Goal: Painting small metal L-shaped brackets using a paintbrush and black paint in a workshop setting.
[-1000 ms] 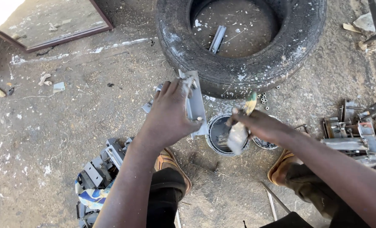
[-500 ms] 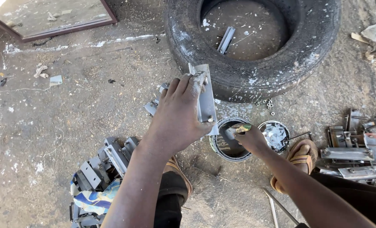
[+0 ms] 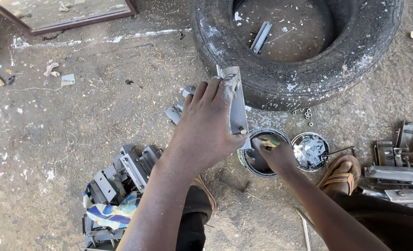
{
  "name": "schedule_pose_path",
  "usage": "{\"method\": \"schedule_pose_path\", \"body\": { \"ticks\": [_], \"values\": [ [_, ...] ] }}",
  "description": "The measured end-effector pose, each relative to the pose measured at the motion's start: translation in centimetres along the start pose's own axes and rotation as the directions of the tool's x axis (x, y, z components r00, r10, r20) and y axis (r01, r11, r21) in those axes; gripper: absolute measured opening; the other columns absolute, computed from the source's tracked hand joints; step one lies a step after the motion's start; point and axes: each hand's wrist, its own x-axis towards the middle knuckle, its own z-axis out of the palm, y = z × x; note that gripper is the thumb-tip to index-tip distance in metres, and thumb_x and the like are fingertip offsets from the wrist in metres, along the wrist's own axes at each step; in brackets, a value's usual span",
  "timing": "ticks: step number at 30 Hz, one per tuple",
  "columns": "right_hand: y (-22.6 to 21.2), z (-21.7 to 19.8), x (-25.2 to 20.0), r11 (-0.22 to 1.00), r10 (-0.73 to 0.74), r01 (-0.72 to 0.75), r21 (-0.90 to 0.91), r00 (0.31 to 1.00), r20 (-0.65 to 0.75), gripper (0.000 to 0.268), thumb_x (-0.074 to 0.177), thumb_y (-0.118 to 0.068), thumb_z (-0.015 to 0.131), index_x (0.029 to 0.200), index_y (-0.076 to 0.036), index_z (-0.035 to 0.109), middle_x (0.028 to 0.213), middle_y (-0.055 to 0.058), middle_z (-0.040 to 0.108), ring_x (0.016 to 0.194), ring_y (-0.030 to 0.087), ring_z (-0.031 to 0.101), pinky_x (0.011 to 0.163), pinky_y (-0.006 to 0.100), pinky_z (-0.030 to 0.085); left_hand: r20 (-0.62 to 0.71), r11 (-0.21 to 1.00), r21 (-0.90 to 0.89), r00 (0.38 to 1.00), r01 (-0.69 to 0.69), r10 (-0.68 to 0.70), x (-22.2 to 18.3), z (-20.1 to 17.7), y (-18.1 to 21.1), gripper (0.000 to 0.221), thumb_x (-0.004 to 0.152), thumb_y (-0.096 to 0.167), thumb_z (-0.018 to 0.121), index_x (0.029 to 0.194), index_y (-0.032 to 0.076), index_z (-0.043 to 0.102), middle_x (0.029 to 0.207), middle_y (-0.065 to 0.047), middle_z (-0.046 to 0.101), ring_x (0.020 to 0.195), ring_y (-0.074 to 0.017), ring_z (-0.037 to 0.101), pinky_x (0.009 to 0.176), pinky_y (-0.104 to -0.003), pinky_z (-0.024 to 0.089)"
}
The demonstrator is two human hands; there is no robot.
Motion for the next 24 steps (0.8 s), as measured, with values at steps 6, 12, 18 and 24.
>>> {"method": "schedule_pose_path", "body": {
  "ticks": [6, 12, 18, 24],
  "values": [
    [0.3, -4.5, -0.1, 0.988, 0.13, -0.129, 0.084, 0.992, -0.001, 0.022, 0.09, -0.026, 0.068, 0.08, -0.009, 0.059, 0.063, 0.005, 0.06, 0.05, 0.014, 0.05, 0.044, 0.029, 0.037, 0.057, 1.0, 0.005, 0.998, -0.026, 0.026, 0.2, 0.9, 0.5, 0.084, 0.07, 0.029, 0.092, 0.135, 0.002, 0.047, 0.123, -0.014, 0.056, 0.12, -0.0364, 0.051, 0.097, -0.055, 0.043],
    [-0.8, -14.4, -0.8, 0.87, -0.01, -0.013, 0.492, 0.999, 0.045, 0.024, 0.09, -0.014, 0.073, 0.096, 0.01, 0.074, 0.089, 0.025, 0.072, 0.073, 0.03, 0.073, 0.07, 0.041, 0.062, 0.159, 0.998, 0.015, 0.986, -0.057, 0.054, 0.4, 1.2, 2.6, 0.058, 0.072, 0.026, 0.079, 0.12, 0.006, 0.055, 0.117, -0.012, 0.057, 0.112, -0.0348, 0.053, 0.092, -0.052, 0.045],
    [0.1, -11.8, -3.1, 0.991, -0.117, 0.111, 0.072, 0.99, 0.083, 0.037, 0.092, -0.021, 0.063, 0.117, 0.006, 0.066, 0.104, 0.028, 0.068, 0.085, 0.037, 0.074, 0.075, 0.047, 0.064, 0.194, 0.996, 0.022, 0.978, -0.086, 0.08, 1.3, 3.1, 3.6, 0.054, 0.067, 0.019, 0.075, 0.117, 0.008, 0.059, 0.114, -0.013, 0.061, 0.112, -0.0359, 0.057, 0.092, -0.052, 0.048],
    [-1.0, -11.3, -3.0, 0.993, -0.116, 0.115, -0.04, 0.993, -0.034, 0.036, 0.083, -0.036, 0.07, 0.08, 0.0, 0.077, 0.07, 0.016, 0.074, 0.075, 0.036, 0.075, 0.071, 0.049, 0.055, 0.227, 0.995, 0.074, 0.973, -0.06, 0.042, 0.5, 3.0, 2.4, 0.062, 0.07, 0.021, 0.078, 0.126, 0.002, 0.062, 0.126, -0.018, 0.062, 0.122, -0.0429, 0.057, 0.1, -0.058, 0.047]
  ]
}}
